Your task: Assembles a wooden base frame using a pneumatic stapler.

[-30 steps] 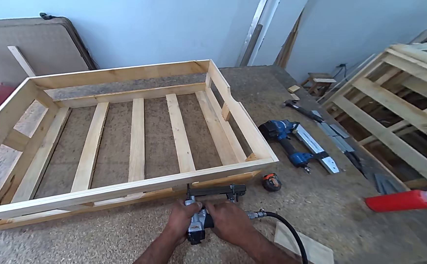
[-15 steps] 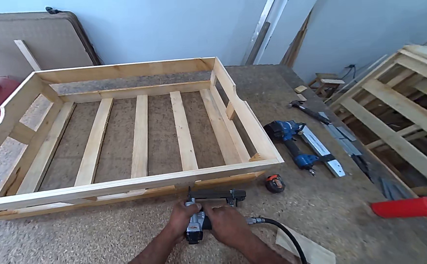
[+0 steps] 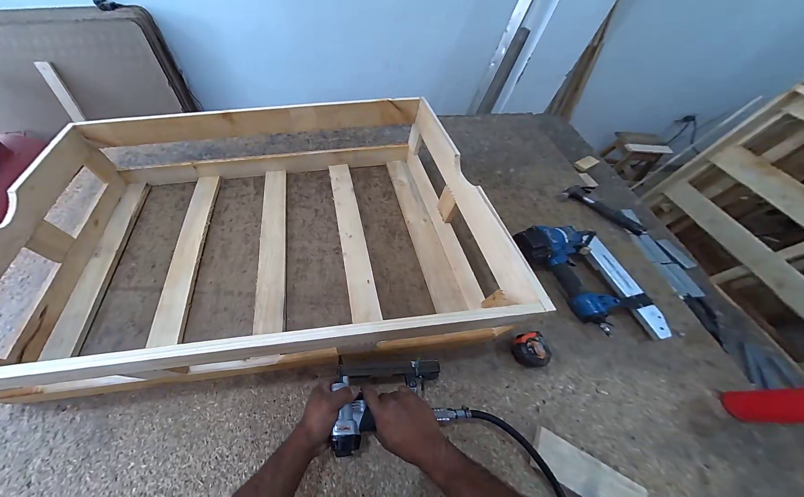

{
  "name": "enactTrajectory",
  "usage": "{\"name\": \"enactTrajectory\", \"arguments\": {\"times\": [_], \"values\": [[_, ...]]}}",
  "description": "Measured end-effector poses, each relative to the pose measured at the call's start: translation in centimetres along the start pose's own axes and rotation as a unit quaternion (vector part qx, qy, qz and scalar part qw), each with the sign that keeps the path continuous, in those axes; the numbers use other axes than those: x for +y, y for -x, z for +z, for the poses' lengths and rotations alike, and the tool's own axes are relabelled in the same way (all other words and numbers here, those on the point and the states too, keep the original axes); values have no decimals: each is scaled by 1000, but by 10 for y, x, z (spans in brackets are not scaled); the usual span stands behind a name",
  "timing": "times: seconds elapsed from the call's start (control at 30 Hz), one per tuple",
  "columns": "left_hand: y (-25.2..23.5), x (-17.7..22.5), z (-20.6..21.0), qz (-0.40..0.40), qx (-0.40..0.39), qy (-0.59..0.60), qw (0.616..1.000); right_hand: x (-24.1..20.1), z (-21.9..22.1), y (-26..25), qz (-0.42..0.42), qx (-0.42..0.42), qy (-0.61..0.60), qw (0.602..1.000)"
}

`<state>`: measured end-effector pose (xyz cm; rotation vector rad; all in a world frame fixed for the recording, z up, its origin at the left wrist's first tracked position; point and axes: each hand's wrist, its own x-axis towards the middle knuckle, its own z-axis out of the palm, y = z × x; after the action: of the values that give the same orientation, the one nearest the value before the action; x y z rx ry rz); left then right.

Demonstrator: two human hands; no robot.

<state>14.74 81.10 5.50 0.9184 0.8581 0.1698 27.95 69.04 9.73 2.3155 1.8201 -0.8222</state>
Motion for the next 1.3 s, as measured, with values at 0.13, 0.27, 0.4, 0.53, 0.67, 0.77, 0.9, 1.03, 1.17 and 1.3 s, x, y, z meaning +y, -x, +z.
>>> {"name": "enactTrajectory", "arguments": {"times": [0.13,0.27,0.4,0.53,0.67,0.77,0.9,1.03,1.17,1.3], "values": [[-1,-1,4,-1,5,-8,1000,5,2,0,-4,-1,5,1000],[-3,-2,4,-3,13,-19,1000,5,2,1,-4,6,4,1000],[-4,-1,7,-4,11,-21,1000,9,5,1,-6,17,11,1000],[-5,0,11,-7,13,-26,1000,12,6,2,-2,17,19,1000],[-7,0,13,-7,10,-26,1000,14,6,3,-1,25,21,999],[-8,1,16,-11,9,-31,999,16,6,4,2,23,17,1000],[-12,-1,21,-6,2,-42,999,21,6,7,9,19,10,1000],[-15,-2,26,-6,-2,-46,999,24,8,10,21,21,12,999],[-19,-3,30,-3,-11,-56,998,29,6,13,26,14,6,1000],[-23,-2,33,-5,-15,-79,997,32,7,14,34,16,11,999]]}}
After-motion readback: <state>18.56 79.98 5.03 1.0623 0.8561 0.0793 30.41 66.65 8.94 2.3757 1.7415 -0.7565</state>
